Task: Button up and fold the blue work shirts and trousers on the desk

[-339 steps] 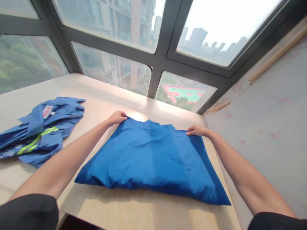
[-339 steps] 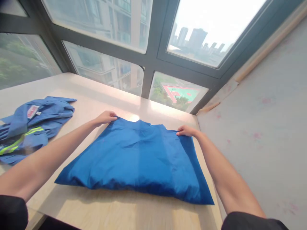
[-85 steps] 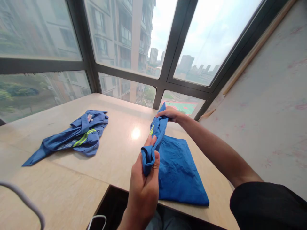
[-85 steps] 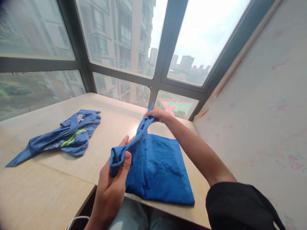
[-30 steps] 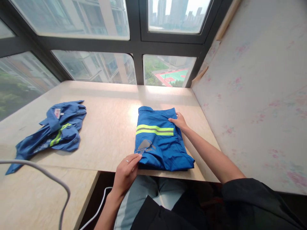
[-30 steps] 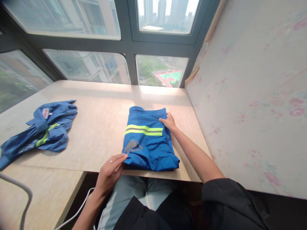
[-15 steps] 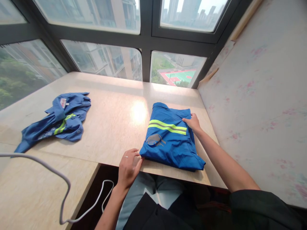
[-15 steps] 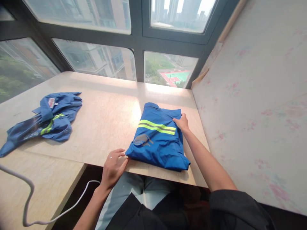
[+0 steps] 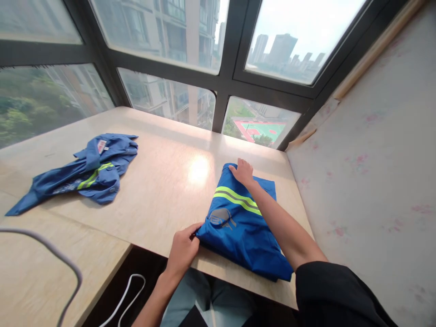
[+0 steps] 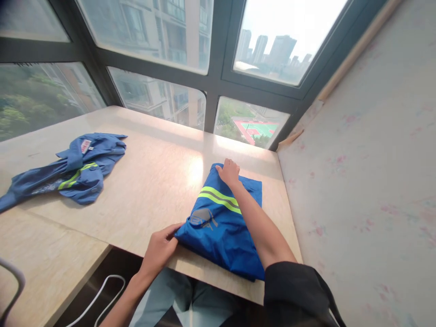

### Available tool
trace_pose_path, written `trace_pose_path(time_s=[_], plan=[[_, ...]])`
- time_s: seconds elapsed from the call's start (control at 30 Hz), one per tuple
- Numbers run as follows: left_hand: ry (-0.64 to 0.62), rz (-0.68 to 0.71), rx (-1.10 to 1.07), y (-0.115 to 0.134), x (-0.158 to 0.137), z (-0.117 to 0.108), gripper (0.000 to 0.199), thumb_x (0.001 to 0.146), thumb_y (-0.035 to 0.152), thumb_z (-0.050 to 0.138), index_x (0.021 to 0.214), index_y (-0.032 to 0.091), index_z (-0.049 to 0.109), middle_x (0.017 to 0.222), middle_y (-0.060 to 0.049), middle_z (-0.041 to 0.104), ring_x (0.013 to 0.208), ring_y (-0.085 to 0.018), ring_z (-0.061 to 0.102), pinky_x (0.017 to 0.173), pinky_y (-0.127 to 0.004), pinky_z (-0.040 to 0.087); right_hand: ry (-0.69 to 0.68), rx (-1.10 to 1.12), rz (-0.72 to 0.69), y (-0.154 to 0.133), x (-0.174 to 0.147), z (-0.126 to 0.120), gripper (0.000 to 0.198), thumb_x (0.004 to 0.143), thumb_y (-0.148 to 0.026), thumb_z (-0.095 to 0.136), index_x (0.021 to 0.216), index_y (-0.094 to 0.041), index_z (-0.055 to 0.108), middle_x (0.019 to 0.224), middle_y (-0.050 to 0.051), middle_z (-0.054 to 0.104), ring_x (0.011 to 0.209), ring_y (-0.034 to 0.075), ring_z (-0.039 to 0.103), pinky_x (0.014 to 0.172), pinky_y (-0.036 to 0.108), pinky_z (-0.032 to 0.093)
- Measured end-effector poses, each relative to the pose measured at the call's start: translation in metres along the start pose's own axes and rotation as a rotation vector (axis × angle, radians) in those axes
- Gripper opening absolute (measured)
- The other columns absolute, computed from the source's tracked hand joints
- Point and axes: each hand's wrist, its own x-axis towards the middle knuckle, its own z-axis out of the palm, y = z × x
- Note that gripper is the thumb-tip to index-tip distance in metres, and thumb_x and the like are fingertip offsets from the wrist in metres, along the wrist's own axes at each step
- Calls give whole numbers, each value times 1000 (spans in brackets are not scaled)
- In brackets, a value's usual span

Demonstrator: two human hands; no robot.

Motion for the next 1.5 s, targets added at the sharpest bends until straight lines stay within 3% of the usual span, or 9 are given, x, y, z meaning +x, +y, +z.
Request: trace_pose_path(time_s=[0.17, 0.3, 0.47, 0.57, 0.67, 0.8, 1.0, 1.23, 1.5], plan=[[181, -186, -127, 3, -6, 10, 28, 78, 24, 55, 91, 26, 80, 91, -1, 79, 90, -24, 74, 82, -33, 58, -73, -73, 110, 3, 14, 13, 40, 100, -42, 41, 100, -16, 70, 112, 19, 69, 113, 29, 61, 100, 40, 41], [234, -286, -207, 5, -13, 11, 20, 75, 31, 61, 81, 24, 79, 80, -2, 77, 82, -25, 74, 73, -30, 58, -18, -67, 125, 9, 6, 21, 51, 104, -42, 30, 95, -16, 72, 108, 18, 71, 105, 26, 66, 94, 36, 45], [254, -519, -289, 5, -29, 11, 24, 75, 44, 65, 74, 21, 72, 54, -1, 64, 47, -19, 63, 43, -25, 46, 9, -55, 199, 11, 11, 26, 56, 104, -45, 26, 97, -18, 75, 104, 17, 73, 103, 27, 68, 91, 37, 47], [261, -443, -223, 3, -34, 14, 25, 76, 46, 63, 71, 21, 67, 59, -2, 64, 52, -20, 64, 48, -27, 51, 5, -36, 208, 14, 16, 26, 58, 103, -47, 27, 97, -17, 76, 105, 18, 73, 103, 30, 68, 89, 40, 48], [314, -311, -193, 0, -30, 17, 26, 71, 40, 68, 87, 19, 67, 88, -9, 71, 79, -25, 71, 69, -34, 59, -5, -12, 195, 17, 18, 25, 59, 102, -49, 27, 92, -18, 77, 104, 17, 74, 102, 30, 68, 88, 39, 47], [274, -426, -493, 5, -16, 21, 64, 64, 34, 76, 122, 17, 55, 117, -18, 68, 106, -27, 69, 88, -39, 57, 2, 15, 194, 21, 19, 25, 67, 102, -55, 23, 90, -18, 76, 103, 17, 74, 102, 29, 67, 90, 36, 46], [-39, -694, -933, 25, -9, 34, 46, 66, 44, 78, 101, 16, 65, 86, -8, 74, 86, -25, 72, 72, -33, 58, 49, 65, 260, 22, 21, 25, 69, 102, -57, 20, 95, -16, 76, 106, 19, 74, 105, 30, 66, 92, 38, 45], [116, -713, -905, 32, -12, 50, 37, 52, 37, 83, 75, 15, 64, 66, -3, 68, 69, -21, 68, 59, -27, 54, 57, 79, 282, 24, 23, 26, 68, 102, -56, 21, 100, -15, 76, 109, 21, 72, 108, 33, 66, 92, 41, 45], [167, -746, -785, 33, -27, 42, 42, 53, 44, 85, 74, 15, 64, 58, 1, 63, 55, -16, 66, 53, -26, 56, 68, 48, 305, 25, 27, 30, 65, 102, -53, 24, 103, -14, 76, 106, 21, 73, 110, 33, 66, 94, 41, 45]])
